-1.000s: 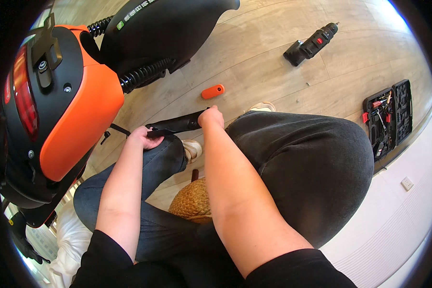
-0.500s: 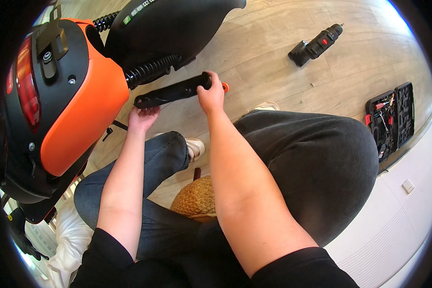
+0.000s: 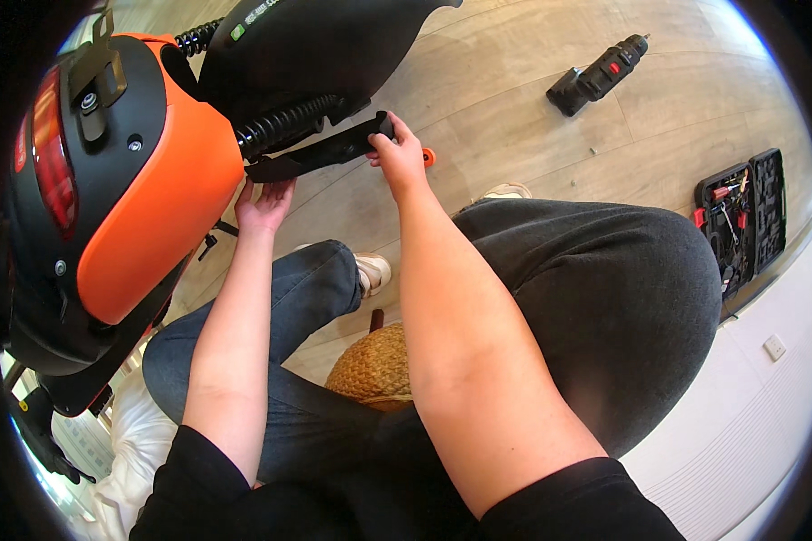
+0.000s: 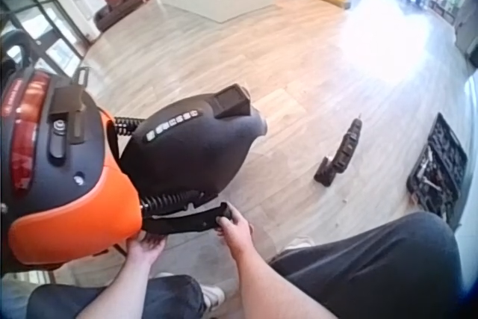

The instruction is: Fixing a rear plastic panel on an electric scooter using a power drill.

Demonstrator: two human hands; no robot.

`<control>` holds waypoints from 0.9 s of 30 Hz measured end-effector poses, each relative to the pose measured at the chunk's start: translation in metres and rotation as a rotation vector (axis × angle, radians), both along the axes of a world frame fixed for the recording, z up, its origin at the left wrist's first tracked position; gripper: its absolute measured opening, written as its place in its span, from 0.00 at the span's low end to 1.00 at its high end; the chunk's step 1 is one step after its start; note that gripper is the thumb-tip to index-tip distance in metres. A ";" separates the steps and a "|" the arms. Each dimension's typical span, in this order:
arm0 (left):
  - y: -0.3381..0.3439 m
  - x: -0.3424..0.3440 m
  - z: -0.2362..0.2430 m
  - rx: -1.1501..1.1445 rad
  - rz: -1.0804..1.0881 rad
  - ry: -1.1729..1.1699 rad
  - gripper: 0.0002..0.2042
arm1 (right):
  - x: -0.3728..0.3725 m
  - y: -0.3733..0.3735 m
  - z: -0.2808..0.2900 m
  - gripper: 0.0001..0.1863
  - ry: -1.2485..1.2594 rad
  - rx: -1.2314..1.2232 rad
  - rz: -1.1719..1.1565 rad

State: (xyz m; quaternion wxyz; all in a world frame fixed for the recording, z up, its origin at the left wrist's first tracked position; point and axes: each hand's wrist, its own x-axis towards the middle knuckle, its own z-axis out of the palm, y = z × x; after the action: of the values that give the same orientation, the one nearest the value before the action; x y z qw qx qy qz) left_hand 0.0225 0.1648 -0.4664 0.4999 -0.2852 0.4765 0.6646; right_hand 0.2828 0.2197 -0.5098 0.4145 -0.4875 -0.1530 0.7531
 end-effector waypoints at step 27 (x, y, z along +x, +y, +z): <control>0.020 0.022 -0.011 -0.015 0.000 0.217 0.16 | -0.014 0.012 0.007 0.35 0.307 -0.054 -0.140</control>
State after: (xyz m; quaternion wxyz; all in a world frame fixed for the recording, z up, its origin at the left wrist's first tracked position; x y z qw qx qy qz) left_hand 0.0441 0.1847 -0.4775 0.4433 -0.2154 0.5328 0.6880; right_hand 0.2689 0.2320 -0.5030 0.4712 -0.3872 -0.0334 0.7918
